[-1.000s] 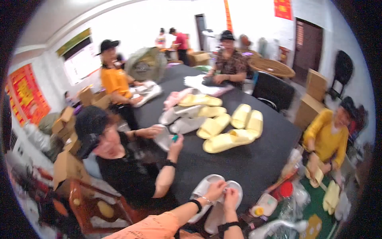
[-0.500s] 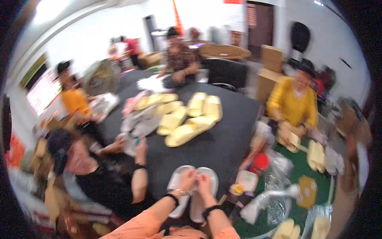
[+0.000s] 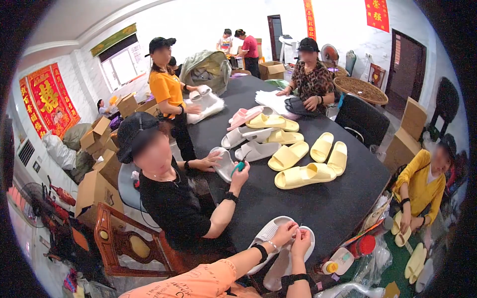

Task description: Workers are cleaning, trimming, and assembling various pairs of sandals at a central workspace.

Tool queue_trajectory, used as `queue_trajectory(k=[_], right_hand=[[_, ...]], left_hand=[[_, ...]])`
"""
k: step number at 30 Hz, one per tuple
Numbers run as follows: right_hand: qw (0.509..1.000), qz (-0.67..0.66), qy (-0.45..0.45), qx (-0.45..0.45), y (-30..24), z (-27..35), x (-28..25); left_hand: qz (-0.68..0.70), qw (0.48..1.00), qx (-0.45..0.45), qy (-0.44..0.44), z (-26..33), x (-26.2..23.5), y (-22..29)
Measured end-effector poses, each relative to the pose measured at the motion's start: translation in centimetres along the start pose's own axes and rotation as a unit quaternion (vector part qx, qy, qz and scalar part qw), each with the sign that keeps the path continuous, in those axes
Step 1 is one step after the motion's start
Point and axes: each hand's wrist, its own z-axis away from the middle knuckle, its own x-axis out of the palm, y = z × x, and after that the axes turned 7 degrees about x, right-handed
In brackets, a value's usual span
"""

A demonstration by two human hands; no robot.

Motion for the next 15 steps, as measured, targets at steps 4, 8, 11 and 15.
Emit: queue_trajectory(k=[4, 8, 11, 15], right_hand=[[0.995, 0.090, -0.021, -0.048, 1.5, 0.3, 1.1], [0.990, 0.136, -0.002, -0.043, -0.6, 0.4, 1.6], [0.994, 0.106, 0.013, -0.032, 0.6, -1.1, 1.2], [0.992, 0.116, 0.023, 0.042, -1.7, 0.1, 0.8]], left_hand=[[0.164, 0.985, -0.045, 0.041, -0.5, -1.1, -2.8], [0.150, 0.987, -0.019, 0.045, -1.0, -2.0, -0.1], [0.158, 0.987, -0.035, 0.007, -2.1, -1.5, 0.4], [0.145, 0.986, -0.073, -0.024, -1.9, -2.1, 0.6]])
